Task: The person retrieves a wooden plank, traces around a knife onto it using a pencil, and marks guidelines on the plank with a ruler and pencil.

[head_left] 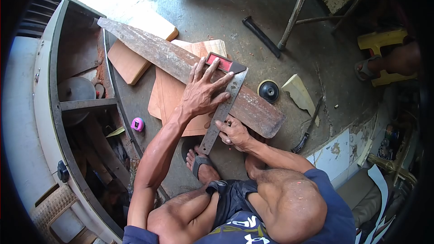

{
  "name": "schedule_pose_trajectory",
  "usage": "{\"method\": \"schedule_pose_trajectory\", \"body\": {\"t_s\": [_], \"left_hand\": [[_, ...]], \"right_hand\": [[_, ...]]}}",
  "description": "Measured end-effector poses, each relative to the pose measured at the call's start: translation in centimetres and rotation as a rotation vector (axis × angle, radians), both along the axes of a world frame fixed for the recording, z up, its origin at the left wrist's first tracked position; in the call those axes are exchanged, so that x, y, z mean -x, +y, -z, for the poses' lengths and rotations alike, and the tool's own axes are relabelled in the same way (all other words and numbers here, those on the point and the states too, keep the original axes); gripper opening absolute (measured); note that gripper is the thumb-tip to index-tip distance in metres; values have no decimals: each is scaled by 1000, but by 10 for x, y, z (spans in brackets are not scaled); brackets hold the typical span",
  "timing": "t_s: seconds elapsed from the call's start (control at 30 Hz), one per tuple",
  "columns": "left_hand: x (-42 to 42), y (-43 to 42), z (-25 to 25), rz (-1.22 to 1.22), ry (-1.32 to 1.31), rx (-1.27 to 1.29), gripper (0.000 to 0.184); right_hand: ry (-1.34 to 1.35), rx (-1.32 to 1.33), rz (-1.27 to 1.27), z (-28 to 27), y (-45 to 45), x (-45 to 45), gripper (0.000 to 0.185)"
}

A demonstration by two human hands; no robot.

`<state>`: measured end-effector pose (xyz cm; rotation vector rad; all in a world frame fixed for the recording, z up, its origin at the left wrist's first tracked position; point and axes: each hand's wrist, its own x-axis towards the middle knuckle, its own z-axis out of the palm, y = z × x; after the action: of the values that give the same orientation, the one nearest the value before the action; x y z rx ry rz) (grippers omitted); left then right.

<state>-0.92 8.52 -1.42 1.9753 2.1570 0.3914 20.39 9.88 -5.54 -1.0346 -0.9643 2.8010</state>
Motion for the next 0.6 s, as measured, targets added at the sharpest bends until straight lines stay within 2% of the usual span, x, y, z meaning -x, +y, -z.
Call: {"method": "schedule_pose_trajectory", "body": {"t_s": [0.2, 0.3, 0.37, 0.4, 0.47, 0.5, 0.53, 0.6], "left_hand": [[2, 1, -5, -1, -34, 57, 67], [2, 0, -4, 0, -33, 42, 67], [0, -2, -2, -2, -12, 32, 67], [-1, -3, -1, 1, 10, 24, 67], [-2, -4, 2, -5, 0, 19, 66], [-3, -5, 3, -8, 10, 10, 65], [-4, -5, 5, -12, 19, 1, 64], [-5, -6, 5, -20, -8, -21, 60]], "right_hand": [[39, -19, -16, -20, 7, 3, 23], [-19, -47, -152, -23, 15, -3, 31], [-251, -235, -346, -27, 19, -8, 40], [-249, -237, -348, -26, 20, -13, 40], [-122, -573, -498, -20, 18, -24, 48], [-169, -649, -634, -50, 30, -23, 55], [-170, -648, -641, -68, 35, -24, 55], [-176, -400, -281, -88, 43, -27, 61]]}}
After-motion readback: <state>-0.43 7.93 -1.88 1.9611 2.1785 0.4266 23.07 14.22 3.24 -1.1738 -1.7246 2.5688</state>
